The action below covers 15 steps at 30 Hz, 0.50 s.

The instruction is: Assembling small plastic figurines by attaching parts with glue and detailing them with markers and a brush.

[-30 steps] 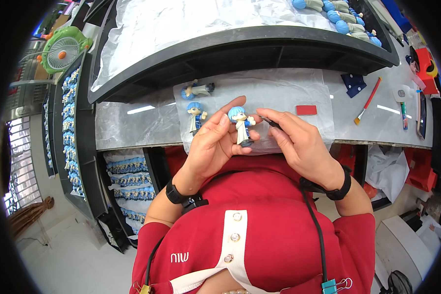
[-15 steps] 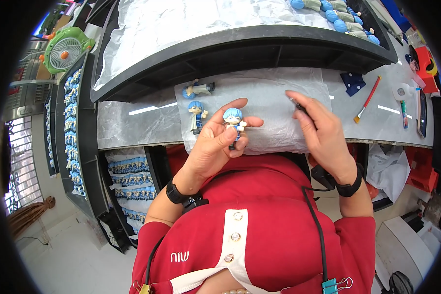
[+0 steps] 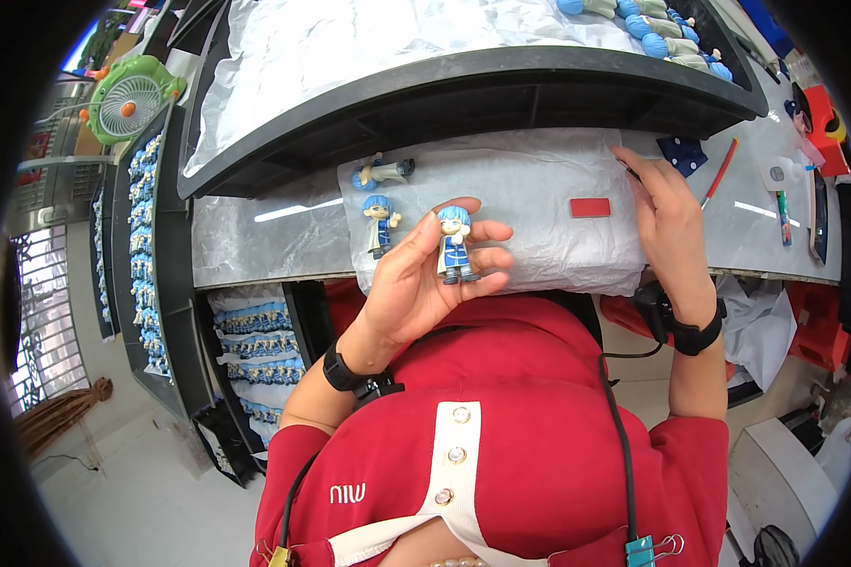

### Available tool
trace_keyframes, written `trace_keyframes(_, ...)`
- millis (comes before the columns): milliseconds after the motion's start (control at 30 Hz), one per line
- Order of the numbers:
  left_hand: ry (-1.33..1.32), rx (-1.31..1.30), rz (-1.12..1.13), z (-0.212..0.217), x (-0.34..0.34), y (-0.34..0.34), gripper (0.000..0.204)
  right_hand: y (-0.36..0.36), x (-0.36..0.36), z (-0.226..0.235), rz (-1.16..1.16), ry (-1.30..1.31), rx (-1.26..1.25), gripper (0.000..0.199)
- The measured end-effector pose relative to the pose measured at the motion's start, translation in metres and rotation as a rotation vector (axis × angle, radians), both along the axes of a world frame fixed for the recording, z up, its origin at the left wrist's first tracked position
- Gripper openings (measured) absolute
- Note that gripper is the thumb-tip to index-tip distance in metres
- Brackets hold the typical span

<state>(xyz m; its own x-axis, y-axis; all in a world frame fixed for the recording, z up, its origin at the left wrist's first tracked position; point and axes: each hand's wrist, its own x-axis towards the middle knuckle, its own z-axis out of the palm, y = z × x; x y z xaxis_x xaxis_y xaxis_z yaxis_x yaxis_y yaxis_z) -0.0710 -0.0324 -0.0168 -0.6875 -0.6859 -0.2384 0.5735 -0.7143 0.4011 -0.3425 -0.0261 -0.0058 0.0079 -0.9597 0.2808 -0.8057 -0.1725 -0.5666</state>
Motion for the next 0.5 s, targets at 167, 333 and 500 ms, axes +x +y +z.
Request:
trace_keyframes(167,-0.094,0.002,0.012,0.007,-0.004,0.0,0.039,-0.003,-0.008,-0.003,-0.034,0.176,-0.063,0.031)
trace_keyframes(333,-0.052,0.026,0.028,0.003,-0.002,0.002,0.039,0.007,0.025,0.016,0.113,-0.031,-0.086,0.038)
trace_keyframes(500,-0.001,-0.103,0.041,-0.006,0.0,0.001,0.043,0.012,0.073,0.018,0.535,-0.278,-0.029,0.079)
